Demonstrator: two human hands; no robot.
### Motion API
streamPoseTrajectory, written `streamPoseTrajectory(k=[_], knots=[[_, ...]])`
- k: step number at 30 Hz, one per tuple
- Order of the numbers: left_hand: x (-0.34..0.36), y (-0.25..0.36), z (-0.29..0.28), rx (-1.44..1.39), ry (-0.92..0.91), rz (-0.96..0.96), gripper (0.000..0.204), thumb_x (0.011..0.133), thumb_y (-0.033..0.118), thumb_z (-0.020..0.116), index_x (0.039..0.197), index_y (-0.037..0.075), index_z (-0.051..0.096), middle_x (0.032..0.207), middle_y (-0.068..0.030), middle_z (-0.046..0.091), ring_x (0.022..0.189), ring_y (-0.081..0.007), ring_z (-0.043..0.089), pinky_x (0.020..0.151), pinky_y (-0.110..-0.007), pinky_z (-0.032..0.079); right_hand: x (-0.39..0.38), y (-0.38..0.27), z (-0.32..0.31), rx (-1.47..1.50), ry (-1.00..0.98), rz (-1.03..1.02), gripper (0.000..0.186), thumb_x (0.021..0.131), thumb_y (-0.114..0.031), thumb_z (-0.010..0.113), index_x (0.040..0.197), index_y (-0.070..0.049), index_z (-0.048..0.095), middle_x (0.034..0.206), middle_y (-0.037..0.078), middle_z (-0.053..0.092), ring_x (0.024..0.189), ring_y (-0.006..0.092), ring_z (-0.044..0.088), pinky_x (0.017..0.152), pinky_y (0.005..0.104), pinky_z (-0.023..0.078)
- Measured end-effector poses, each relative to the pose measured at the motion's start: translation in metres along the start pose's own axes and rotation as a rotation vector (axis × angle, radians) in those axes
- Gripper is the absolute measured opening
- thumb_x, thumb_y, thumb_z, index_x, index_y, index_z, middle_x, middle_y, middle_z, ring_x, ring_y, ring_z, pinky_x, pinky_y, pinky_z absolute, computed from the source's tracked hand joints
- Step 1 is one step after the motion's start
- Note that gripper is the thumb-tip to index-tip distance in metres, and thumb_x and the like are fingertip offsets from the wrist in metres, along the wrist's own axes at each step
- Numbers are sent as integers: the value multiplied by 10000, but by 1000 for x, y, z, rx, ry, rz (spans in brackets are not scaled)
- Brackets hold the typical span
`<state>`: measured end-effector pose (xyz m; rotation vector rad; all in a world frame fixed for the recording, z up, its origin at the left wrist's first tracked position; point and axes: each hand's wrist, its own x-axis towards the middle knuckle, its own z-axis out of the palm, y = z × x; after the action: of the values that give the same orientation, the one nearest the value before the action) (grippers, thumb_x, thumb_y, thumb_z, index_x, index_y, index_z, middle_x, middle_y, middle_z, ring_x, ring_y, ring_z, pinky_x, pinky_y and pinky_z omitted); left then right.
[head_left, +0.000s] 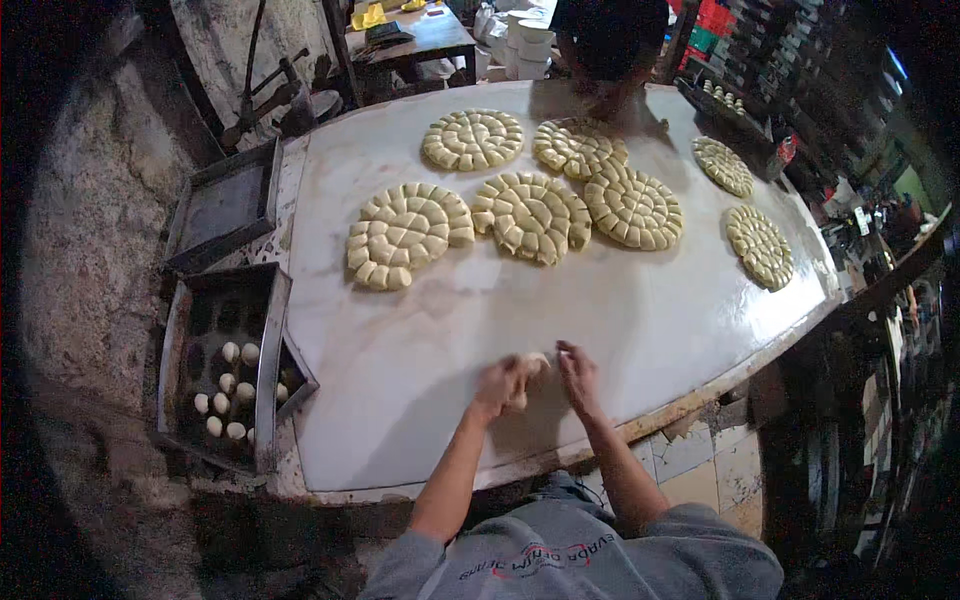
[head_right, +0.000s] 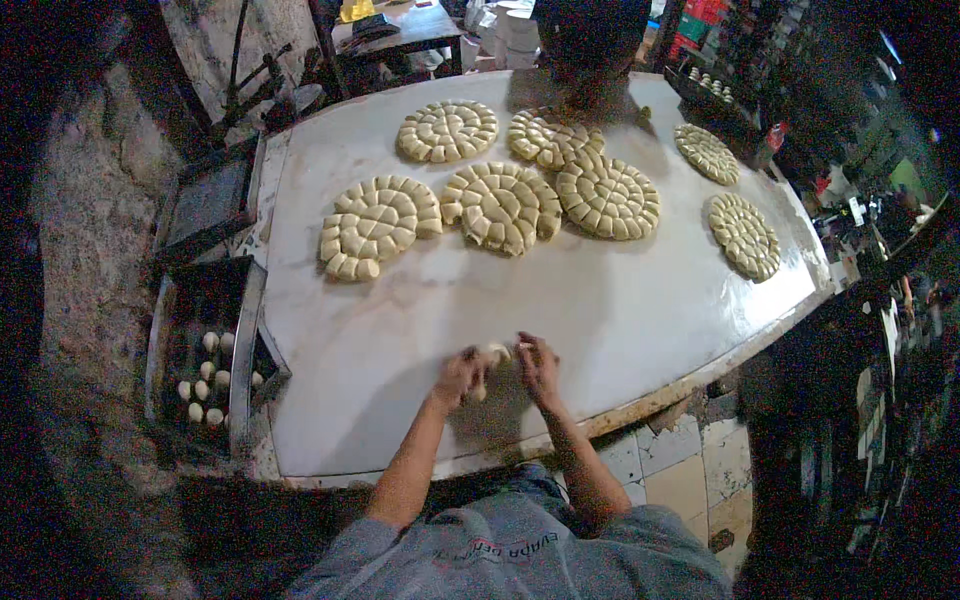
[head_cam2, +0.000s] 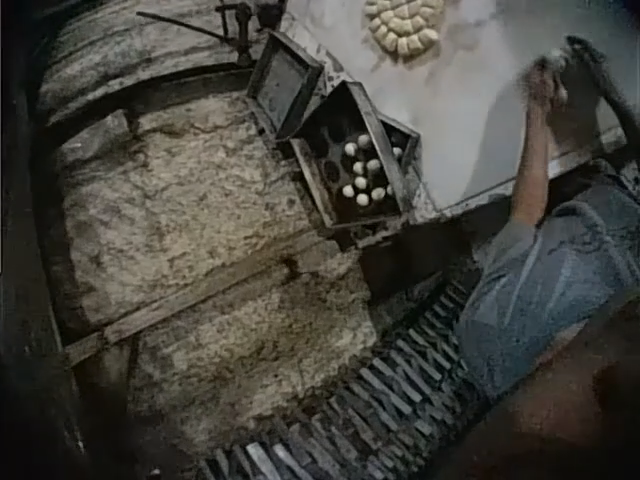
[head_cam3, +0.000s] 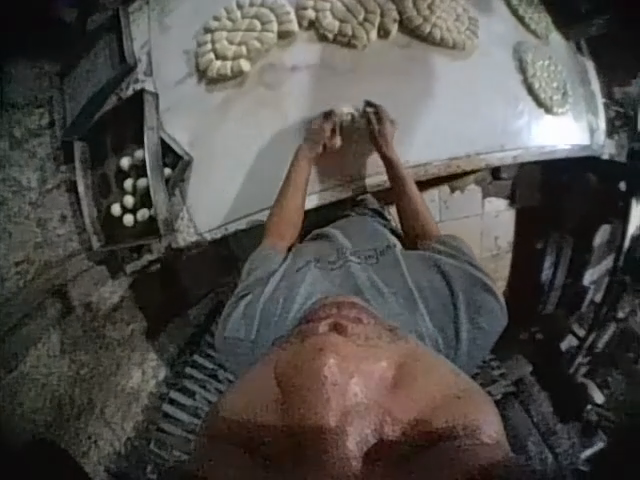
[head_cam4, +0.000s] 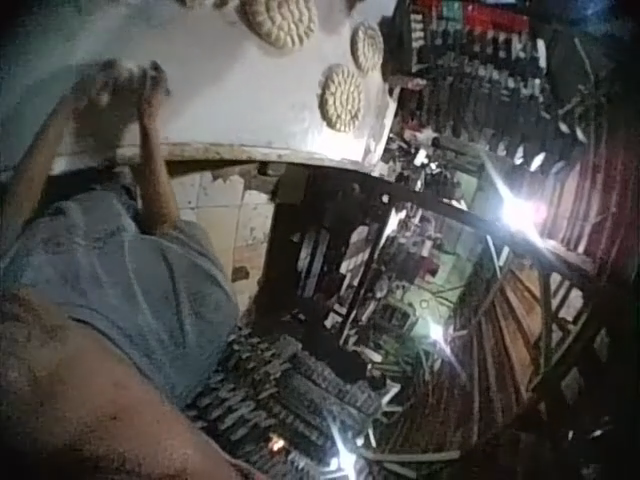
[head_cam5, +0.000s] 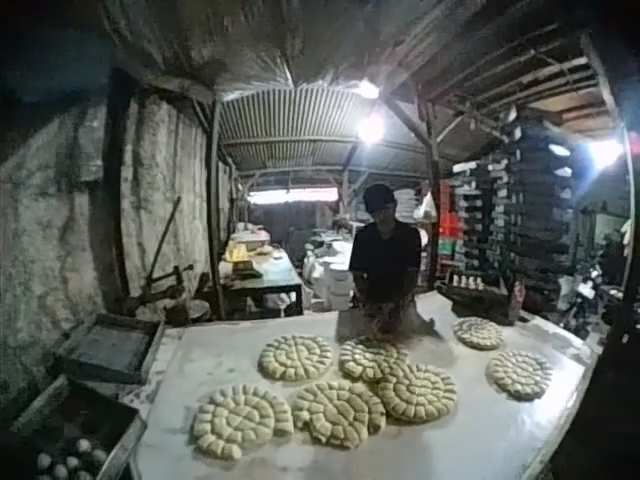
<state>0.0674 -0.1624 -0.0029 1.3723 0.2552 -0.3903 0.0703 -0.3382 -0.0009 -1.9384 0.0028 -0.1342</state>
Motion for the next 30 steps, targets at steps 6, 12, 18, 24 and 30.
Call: streamPoseTrajectory(k=[6, 12, 18, 24, 30], knots=[[-50, 5, -25, 18, -8, 287, 372, 795, 184, 644, 1094, 18, 497, 805, -18, 496, 752, -85, 477, 646, -231, 433, -23, 5, 16, 225, -103, 130, 418, 865, -279, 559, 1176, -17, 458, 944, 83, 609, 871, 163, 558, 746, 283, 449], [-76, -26, -48, 929, 114, 824, 413, 696, 260, 725, 1012, 92, 519, 930, -88, 498, 864, -223, 505, 720, -354, 439, -37, 43, -117, -962, 33, -258, 349, 786, -329, 580, 1030, -89, 515, 967, 144, 508, 979, 281, 454, 846, 407, 341], [40, 27, -21, 1157, 793, 525, 192, 683, 201, 622, 810, 80, 542, 858, -99, 532, 868, -300, 487, 752, -427, 415, 84, 91, -125, -830, 363, -403, 206, 683, -197, 609, 823, -53, 567, 897, 100, 527, 880, 289, 465, 809, 421, 336], [26, 0, 56, 1207, 660, 418, 133, 717, 189, 588, 741, 62, 557, 823, -128, 545, 817, -330, 511, 717, -410, 442, 67, 41, -50, -505, 54, -354, 154, 667, -122, 625, 800, -51, 593, 895, 125, 556, 891, 311, 471, 787, 414, 382], [-71, -11, 3, 1397, 951, 242, 147, 710, 145, 610, 780, 34, 543, 810, -157, 502, 835, -342, 490, 689, -450, 433, 47, 107, -181, -792, -178, -372, 233, 664, -84, 611, 886, -28, 565, 963, 138, 533, 923, 332, 470, 820, 441, 382]])
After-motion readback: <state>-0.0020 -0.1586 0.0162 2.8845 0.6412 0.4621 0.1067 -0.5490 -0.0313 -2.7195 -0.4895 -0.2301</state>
